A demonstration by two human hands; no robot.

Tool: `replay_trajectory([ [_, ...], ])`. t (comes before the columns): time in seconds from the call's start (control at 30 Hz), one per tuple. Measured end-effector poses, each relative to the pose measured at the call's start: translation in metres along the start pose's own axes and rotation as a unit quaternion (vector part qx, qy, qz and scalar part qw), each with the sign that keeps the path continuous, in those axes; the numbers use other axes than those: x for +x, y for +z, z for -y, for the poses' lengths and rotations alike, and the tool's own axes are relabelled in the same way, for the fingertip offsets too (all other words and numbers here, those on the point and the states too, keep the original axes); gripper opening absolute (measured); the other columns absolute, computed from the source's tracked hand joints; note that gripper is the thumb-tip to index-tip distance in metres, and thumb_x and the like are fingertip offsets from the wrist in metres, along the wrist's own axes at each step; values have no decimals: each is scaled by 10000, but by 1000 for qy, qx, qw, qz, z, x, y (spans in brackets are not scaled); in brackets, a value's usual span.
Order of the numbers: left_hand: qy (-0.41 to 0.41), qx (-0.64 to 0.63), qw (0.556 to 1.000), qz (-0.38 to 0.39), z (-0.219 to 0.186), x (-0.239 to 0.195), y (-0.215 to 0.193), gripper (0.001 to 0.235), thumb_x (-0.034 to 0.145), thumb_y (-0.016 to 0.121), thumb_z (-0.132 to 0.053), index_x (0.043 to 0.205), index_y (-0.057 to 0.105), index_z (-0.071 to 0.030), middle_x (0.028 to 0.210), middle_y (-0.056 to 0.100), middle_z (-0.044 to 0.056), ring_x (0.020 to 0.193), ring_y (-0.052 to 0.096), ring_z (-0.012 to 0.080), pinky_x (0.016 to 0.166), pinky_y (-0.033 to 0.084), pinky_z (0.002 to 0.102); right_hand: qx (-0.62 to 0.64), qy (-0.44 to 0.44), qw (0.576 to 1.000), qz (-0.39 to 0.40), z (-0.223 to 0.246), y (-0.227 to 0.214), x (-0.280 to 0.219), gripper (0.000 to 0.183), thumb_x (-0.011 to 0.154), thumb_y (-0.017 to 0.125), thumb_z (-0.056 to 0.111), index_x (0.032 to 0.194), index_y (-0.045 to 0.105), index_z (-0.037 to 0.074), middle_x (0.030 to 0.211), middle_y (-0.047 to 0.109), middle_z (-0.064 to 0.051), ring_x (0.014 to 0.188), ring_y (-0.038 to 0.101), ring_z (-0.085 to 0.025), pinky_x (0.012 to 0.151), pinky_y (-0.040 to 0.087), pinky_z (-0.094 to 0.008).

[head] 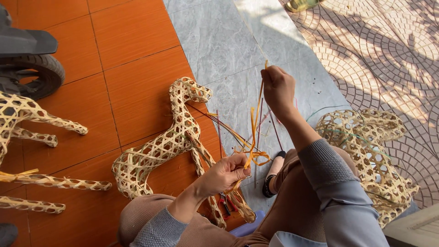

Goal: Assembling and tying woven bamboo animal figures using strips and ties

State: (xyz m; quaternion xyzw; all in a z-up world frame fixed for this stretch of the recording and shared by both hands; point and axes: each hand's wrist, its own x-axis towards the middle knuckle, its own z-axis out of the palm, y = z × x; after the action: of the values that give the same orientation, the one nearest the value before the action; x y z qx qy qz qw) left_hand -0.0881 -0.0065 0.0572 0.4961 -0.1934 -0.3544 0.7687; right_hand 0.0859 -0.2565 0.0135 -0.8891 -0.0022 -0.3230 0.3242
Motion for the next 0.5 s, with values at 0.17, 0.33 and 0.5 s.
replay_trajectory([
  [0.17,17,33,999,-15,1,-2,-20,109,1012,535,-66,918,571,-26,657,557,89,522,557,127,468,480,221,273,232,933,44,23,-26,13,144,967,616,217,878,599,104,754,639,-144,676,663,-297,627,553,-390],
  [0.33,98,67,990,-78,-23,0,-34,55,953,582,-111,926,568,-66,1202,490,131,1233,436,292,1100,329,491,611,389,678,123,13,-69,24,146,1054,511,271,1027,538,130,649,288,110,509,333,-1,469,281,-120],
  [0.5,170,-239,951,-97,-29,6,-34,188,1004,490,-256,842,515,-165,777,590,61,958,646,231,1163,303,518,578,342,716,190,39,-45,-6,209,1034,520,242,986,579,48,558,162,99,444,192,-28,411,223,-151],
])
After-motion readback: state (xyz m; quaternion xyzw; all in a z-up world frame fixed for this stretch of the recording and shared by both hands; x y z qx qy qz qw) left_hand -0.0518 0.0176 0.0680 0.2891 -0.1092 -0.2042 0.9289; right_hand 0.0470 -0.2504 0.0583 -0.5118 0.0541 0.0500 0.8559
